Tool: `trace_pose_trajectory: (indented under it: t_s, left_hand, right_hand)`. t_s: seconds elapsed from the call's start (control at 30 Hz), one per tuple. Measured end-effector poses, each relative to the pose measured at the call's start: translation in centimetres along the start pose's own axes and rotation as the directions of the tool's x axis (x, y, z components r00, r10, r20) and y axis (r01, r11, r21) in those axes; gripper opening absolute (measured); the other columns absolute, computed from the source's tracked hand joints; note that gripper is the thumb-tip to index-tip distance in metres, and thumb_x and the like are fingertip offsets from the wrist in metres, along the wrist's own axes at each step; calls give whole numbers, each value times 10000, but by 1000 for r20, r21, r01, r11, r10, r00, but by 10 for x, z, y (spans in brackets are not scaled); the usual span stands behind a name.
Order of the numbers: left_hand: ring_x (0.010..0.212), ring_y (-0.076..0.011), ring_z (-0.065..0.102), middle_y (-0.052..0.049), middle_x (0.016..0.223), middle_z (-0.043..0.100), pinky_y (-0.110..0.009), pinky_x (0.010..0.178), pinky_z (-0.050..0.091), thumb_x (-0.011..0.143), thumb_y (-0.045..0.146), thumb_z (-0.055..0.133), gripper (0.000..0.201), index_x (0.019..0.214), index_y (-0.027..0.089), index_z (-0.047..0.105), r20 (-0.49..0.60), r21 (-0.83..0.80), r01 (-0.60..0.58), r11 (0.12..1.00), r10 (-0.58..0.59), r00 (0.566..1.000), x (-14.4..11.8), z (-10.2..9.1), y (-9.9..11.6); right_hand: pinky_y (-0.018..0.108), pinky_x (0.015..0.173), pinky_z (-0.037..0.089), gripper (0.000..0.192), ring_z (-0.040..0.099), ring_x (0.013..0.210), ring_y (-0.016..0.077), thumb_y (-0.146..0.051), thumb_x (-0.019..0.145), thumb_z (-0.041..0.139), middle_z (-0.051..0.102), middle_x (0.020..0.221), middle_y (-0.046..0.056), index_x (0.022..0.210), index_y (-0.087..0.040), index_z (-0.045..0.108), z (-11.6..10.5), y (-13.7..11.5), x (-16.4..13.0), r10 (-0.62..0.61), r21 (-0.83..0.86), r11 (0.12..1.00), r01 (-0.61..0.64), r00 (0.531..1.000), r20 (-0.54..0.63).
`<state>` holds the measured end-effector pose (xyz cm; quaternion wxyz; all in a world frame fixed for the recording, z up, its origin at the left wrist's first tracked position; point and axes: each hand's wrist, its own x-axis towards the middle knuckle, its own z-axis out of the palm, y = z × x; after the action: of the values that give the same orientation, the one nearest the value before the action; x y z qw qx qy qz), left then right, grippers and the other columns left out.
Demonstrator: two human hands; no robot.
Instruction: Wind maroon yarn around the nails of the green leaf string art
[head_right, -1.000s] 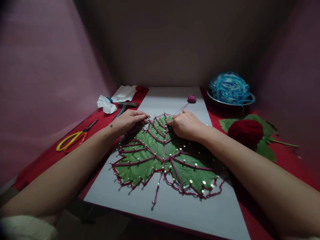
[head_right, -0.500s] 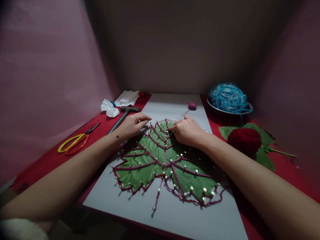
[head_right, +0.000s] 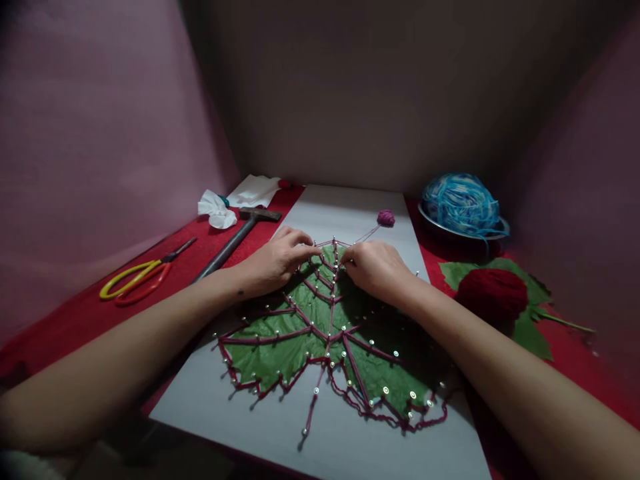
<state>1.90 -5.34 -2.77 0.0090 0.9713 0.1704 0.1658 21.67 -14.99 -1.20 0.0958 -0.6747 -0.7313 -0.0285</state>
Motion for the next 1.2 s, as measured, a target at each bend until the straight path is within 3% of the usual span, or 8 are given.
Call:
trace_pose_trajectory:
  t_s: [0.17,0.3,0.43,0.7,0.93,1.03,1.2]
  left_hand:
    - [1044,-222,427,-98,1123,547,-349,921,409,819,49,421,453,1200,220,595,23,10,25,1000,-25,999,1,3,0]
    - [1040,-228,431,-99,1141,530,-341,899,412,801,34,411,578,1327,260,488,36,-2,42,999,-42,998,1,3,2]
    - [1054,-255,423,-106,1134,530,-363,891,402,808,69,434,496,1250,255,561,68,21,61,998,-62,996,0,1,5]
    - [1050,-291,437,-152,1120,530,-383,853,400,854,101,401,411,1208,189,589,69,15,76,997,-76,995,-1,-1,8]
    - [1028,-285,450,-142,1090,547,-379,838,409,845,109,418,370,1149,170,619,56,34,83,996,-85,995,0,-1,9]
    - [1022,-284,451,-145,1069,553,-378,852,402,850,119,423,354,1136,160,628,47,35,79,996,-81,996,0,1,8]
    - [1003,-276,455,-141,1072,546,-371,841,407,851,118,424,394,1199,185,594,30,42,86,995,-88,996,-1,1,8]
  right_hand:
    - [294,647,425,257,660,753,200,-162,776,532,744,845,56,884,-236,754,0,1,0,18,52,998,-18,1000,6]
    - [278,622,442,228,658,709,183,-191,787,533,741,801,36,853,-230,748,-2,1,-1,23,98,995,-23,1000,8]
    - [270,632,463,209,655,688,170,-210,789,532,739,785,19,821,-225,738,-3,0,-2,0,127,992,3,1000,-21]
    - [260,572,428,211,612,602,156,-248,783,518,705,688,9,801,-226,727,-6,-8,3,17,77,997,-19,1000,26]
    - [243,521,364,205,553,527,129,-201,751,518,661,596,3,745,-216,723,-9,-16,26,-36,-72,996,45,992,117]
    - [241,503,347,191,509,484,117,-200,728,539,627,540,-5,738,-214,729,-3,-14,35,-48,-42,998,50,997,67]
    - [242,482,345,175,498,462,120,-237,728,567,585,484,-19,746,-202,737,5,-7,27,90,176,981,-75,993,-76]
